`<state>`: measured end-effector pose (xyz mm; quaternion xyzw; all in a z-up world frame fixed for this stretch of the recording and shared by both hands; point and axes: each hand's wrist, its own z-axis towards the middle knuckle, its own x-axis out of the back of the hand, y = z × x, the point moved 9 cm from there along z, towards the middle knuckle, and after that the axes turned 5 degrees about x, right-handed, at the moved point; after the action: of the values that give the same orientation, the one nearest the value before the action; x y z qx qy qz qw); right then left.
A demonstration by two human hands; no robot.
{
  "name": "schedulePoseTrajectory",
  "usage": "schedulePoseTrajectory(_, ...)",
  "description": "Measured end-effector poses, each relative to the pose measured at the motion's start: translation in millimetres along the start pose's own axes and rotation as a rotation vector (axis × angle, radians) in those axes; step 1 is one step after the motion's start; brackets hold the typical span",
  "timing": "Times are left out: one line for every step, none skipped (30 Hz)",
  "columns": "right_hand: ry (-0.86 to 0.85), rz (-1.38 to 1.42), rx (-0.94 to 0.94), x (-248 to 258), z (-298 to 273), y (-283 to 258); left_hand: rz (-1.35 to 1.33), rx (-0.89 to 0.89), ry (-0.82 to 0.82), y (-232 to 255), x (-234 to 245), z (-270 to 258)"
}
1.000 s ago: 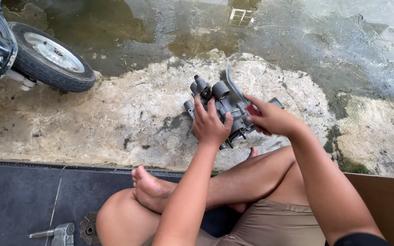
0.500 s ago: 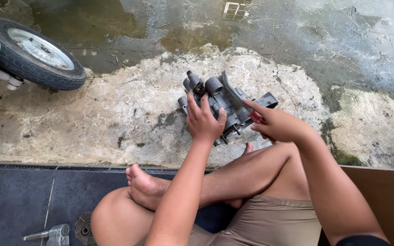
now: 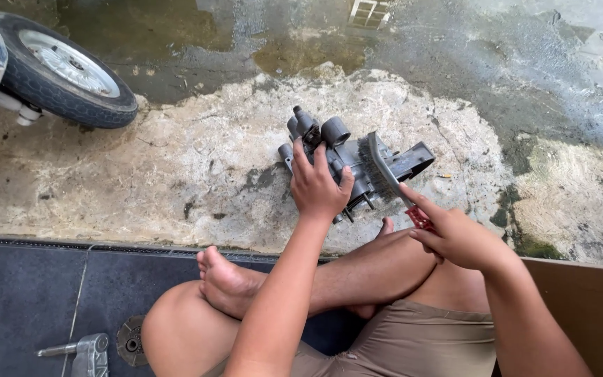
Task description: The person sits on a tiled floor and scrubs a dark mechanical part with a wire brush. They hold the part steady with one hand while scrubbing various surfaces with the other, occasionally repositioning the object to access different areas.
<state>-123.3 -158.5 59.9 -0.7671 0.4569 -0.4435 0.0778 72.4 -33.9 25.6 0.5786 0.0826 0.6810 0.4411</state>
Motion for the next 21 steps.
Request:
schedulePoseTrajectory(-0.004, 0.0, -0.003, 1, 3, 1, 0.0, 0.004, -0.003, -2, -4, 0)
schedulePoseTrajectory(-0.001, -0.009, -0.013, 2, 5, 2, 0.01, 0.008, -0.006, -4, -7, 0)
schedulePoseTrajectory(0.008, -0.019, -0.024, 6, 7, 4, 0.017, 0.008, -0.007, -3, -11, 1)
schedulePoseTrajectory(0.01, -0.02, -0.027, 11, 15, 1, 0.013, 0.008, -0.008, -2, -12, 2)
schedulePoseTrajectory(0.015, -0.02, -0.01, 16, 23, -3, 0.017, 0.006, -0.009, 0, -13, 4)
schedulePoseTrajectory(0.02, -0.02, 0.008, 22, 30, -7, 0.02, 0.005, -0.011, 3, -14, 7)
schedulePoseTrajectory(0.024, -0.022, 0.006, 28, 34, -4, 0.016, 0.003, -0.01, 3, -16, 7)
schedulePoseTrajectory(0.035, -0.003, -0.002, 34, 37, 0, 0.024, 0.003, -0.009, 3, -17, 8)
schedulePoseTrajectory(0.046, 0.016, -0.009, 40, 41, 4, 0.032, 0.004, -0.007, 2, -19, 9)
schedulePoseTrajectory(0.048, 0.014, -0.01, 35, 36, 1, 0.03, 0.004, -0.006, 2, -19, 9)
schedulePoseTrajectory(0.067, 0.023, -0.024, 32, 32, 0, 0.033, 0.005, -0.006, 1, -19, 8)
schedulePoseTrajectory(0.086, 0.032, -0.038, 29, 28, -2, 0.037, 0.006, -0.006, 0, -20, 8)
schedulePoseTrajectory(0.08, 0.03, -0.04, 18, 25, 7, 0.038, 0.012, -0.01, 0, -18, 6)
schedulePoseTrajectory(0.077, 0.054, -0.021, 7, 22, 14, 0.031, 0.001, 0.007, 1, -14, 4)
schedulePoseTrajectory(0.074, 0.077, 0.005, -4, 20, 19, 0.028, -0.011, 0.029, 1, -9, 4)
schedulePoseTrajectory(0.068, 0.076, 0.01, 0, 8, 12, 0.033, -0.006, 0.031, -1, -11, 3)
schedulePoseTrajectory(0.067, 0.021, -0.039, 3, -5, 9, 0.032, -0.008, 0.038, -2, -12, 3)
schedulePoseTrajectory(0.066, -0.034, -0.087, 7, -19, 6, 0.031, -0.011, 0.045, -3, -13, 2)
schedulePoseTrajectory(0.067, -0.031, -0.086, 1, -20, 11, 0.033, -0.013, 0.045, -2, -12, 4)
schedulePoseTrajectory(0.194, 0.047, -0.056, 5, -21, 14, 0.023, -0.015, 0.042, -1, -11, 5)
schedulePoseTrajectory(0.324, 0.124, -0.033, 9, -27, 21, 0.008, -0.018, 0.034, 3, -13, 5)
